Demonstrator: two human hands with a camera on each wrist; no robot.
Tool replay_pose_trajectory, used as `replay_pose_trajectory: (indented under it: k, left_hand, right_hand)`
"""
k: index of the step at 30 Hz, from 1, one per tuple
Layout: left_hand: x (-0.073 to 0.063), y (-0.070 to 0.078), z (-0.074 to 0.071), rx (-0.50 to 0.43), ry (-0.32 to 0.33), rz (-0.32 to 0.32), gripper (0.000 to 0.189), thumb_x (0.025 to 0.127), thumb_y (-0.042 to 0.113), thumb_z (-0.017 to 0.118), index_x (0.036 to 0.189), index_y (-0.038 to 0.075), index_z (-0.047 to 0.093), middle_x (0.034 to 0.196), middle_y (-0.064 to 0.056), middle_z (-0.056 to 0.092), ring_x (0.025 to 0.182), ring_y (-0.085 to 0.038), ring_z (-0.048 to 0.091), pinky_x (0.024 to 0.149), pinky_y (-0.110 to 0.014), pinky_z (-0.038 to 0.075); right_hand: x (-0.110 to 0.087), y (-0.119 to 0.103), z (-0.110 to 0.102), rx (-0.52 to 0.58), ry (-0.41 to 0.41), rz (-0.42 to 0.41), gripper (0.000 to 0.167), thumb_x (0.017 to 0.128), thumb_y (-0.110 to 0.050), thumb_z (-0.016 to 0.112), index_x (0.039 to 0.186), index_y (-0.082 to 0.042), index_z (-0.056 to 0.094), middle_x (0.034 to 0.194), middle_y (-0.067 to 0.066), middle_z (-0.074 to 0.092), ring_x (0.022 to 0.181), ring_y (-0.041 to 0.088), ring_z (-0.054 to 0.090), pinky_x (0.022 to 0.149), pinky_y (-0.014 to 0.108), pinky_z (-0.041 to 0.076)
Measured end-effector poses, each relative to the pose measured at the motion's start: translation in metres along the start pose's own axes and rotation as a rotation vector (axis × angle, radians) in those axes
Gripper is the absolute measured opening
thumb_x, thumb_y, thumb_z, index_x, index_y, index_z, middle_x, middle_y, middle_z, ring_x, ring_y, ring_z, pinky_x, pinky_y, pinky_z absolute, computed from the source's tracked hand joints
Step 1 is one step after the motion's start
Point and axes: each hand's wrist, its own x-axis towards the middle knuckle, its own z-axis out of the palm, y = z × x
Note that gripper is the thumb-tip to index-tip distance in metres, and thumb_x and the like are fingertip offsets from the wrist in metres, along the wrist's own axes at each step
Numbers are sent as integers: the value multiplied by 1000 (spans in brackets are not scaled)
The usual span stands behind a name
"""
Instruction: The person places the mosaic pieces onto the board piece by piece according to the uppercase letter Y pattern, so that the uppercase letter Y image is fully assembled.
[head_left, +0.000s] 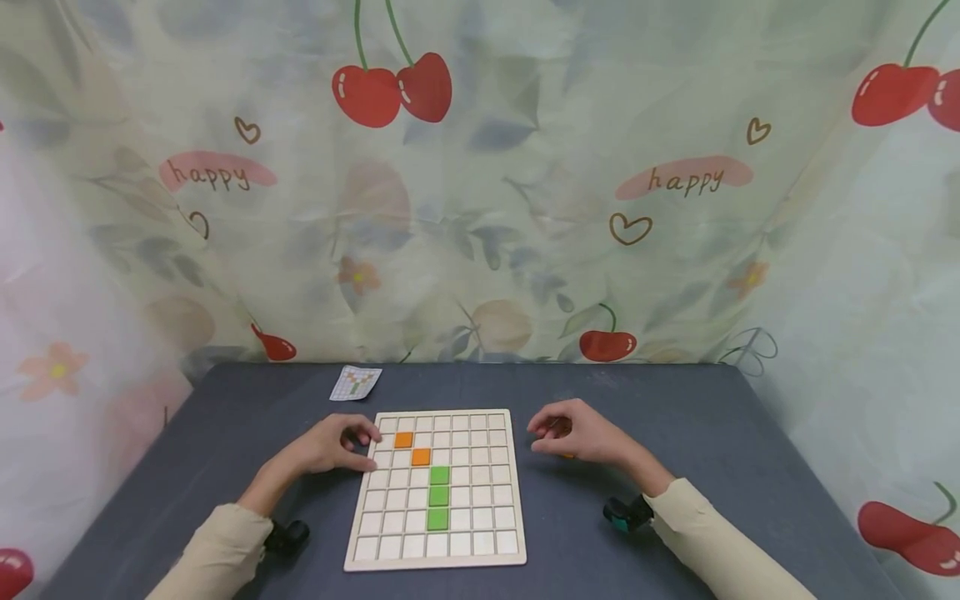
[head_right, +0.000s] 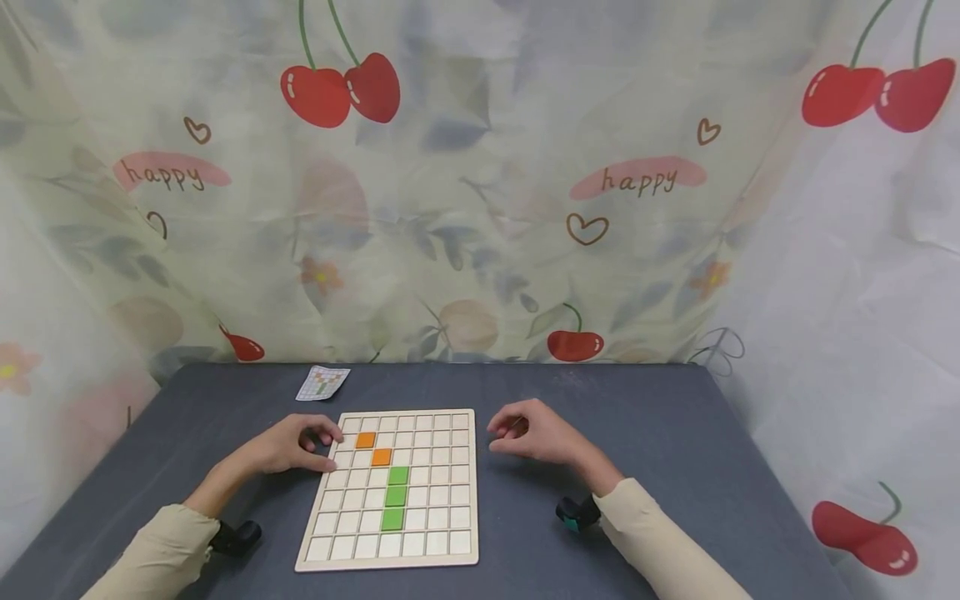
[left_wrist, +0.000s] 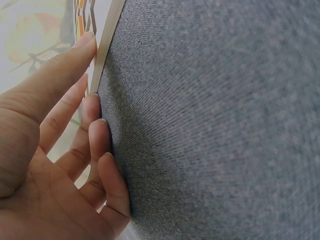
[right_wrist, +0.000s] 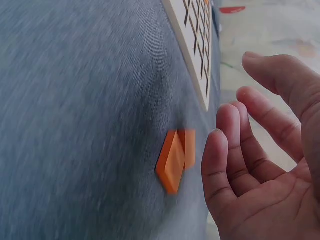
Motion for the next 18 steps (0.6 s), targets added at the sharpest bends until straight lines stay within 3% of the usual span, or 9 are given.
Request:
replay_pose_trajectory:
  k: [8,18]
  left_hand:
    - [-1,0,0,0,2,-6,35,80,18,90,107,7,71,94,-3,59,86,-23,52,73,-32,42]
    - [0,-1,0,-5,1,-6,36,80,18,90,108,7,70,94,-4,59,86,-23,52,73,-32,43]
  right_hand:
    - [-12,14,-15,-27,11,-7,25,91,-15,79,110,1,73,99,3,69,83,21,64,73,31,54]
    - [-29,29,-27,-61,45,71,30,89,-18,82,110,0,71,102,9,69,86,21,63,78,31,53]
